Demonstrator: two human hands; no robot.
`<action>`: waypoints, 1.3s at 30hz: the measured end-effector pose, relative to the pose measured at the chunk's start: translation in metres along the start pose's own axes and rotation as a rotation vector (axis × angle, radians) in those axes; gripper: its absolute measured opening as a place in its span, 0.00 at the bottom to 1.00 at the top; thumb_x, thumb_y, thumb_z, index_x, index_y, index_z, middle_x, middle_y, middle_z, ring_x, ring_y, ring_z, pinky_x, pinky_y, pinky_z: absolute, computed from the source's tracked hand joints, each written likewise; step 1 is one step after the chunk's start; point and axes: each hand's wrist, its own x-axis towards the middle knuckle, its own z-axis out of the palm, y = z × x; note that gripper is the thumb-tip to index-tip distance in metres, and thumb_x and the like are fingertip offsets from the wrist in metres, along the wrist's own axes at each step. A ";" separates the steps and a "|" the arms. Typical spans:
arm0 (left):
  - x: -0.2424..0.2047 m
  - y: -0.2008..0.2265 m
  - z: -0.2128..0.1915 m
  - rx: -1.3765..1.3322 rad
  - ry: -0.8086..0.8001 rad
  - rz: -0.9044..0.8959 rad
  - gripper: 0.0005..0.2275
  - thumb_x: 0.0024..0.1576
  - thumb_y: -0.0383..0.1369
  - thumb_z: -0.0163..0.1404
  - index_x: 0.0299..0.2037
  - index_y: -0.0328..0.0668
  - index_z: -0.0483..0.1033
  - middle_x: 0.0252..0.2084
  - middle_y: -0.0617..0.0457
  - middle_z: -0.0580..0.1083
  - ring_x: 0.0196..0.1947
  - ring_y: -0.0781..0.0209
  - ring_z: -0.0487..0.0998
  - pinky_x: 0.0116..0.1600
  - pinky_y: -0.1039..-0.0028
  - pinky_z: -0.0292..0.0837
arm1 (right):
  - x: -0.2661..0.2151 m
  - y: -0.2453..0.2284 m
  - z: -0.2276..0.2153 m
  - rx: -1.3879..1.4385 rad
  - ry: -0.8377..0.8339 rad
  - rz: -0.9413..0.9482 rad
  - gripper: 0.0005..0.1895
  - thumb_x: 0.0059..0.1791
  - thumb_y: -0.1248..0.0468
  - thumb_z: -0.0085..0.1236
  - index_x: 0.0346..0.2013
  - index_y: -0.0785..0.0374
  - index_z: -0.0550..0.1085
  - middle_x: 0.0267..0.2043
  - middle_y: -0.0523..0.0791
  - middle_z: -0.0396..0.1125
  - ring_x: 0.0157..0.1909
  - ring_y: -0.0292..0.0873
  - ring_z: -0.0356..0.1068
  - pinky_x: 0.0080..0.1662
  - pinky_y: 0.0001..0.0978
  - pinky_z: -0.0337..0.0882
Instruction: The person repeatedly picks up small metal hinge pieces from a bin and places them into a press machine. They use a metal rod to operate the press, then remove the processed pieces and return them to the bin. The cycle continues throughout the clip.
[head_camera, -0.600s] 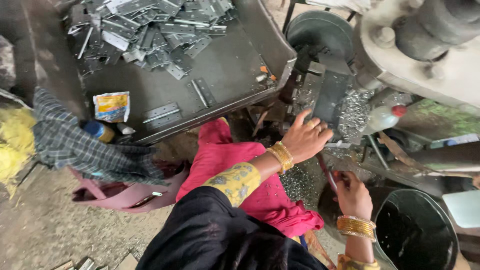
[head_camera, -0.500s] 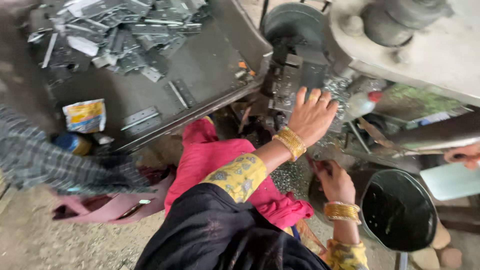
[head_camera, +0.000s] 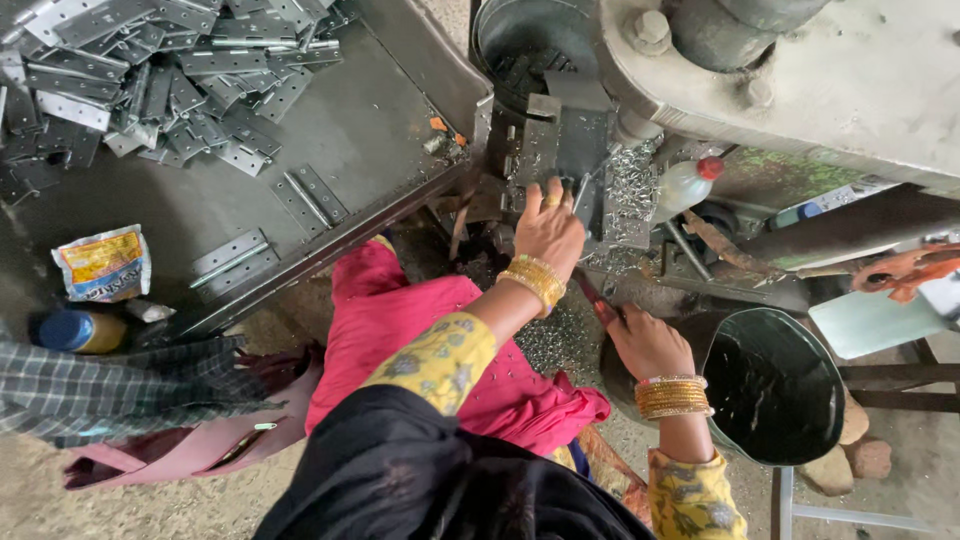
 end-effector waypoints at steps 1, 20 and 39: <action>0.011 0.000 -0.002 0.011 -0.013 -0.030 0.10 0.58 0.31 0.48 0.37 0.44 0.85 0.63 0.48 0.74 0.71 0.50 0.61 0.69 0.55 0.45 | 0.004 0.003 0.004 0.024 0.011 0.033 0.29 0.54 0.38 0.39 0.43 0.58 0.75 0.39 0.58 0.75 0.46 0.65 0.73 0.47 0.58 0.71; -0.004 -0.003 -0.004 0.042 0.088 -0.037 0.12 0.56 0.31 0.47 0.43 0.39 0.84 0.61 0.48 0.73 0.70 0.48 0.60 0.72 0.49 0.40 | -0.004 0.024 0.104 0.355 0.009 0.059 0.21 0.51 0.47 0.54 0.39 0.63 0.78 0.31 0.60 0.71 0.37 0.65 0.72 0.42 0.53 0.71; 0.039 -0.001 0.001 0.022 -0.029 -0.101 0.14 0.58 0.31 0.43 0.49 0.44 0.82 0.72 0.48 0.62 0.75 0.49 0.52 0.73 0.49 0.37 | 0.002 0.039 0.101 0.214 -0.019 0.130 0.25 0.52 0.42 0.56 0.37 0.62 0.80 0.32 0.60 0.73 0.39 0.66 0.73 0.42 0.53 0.70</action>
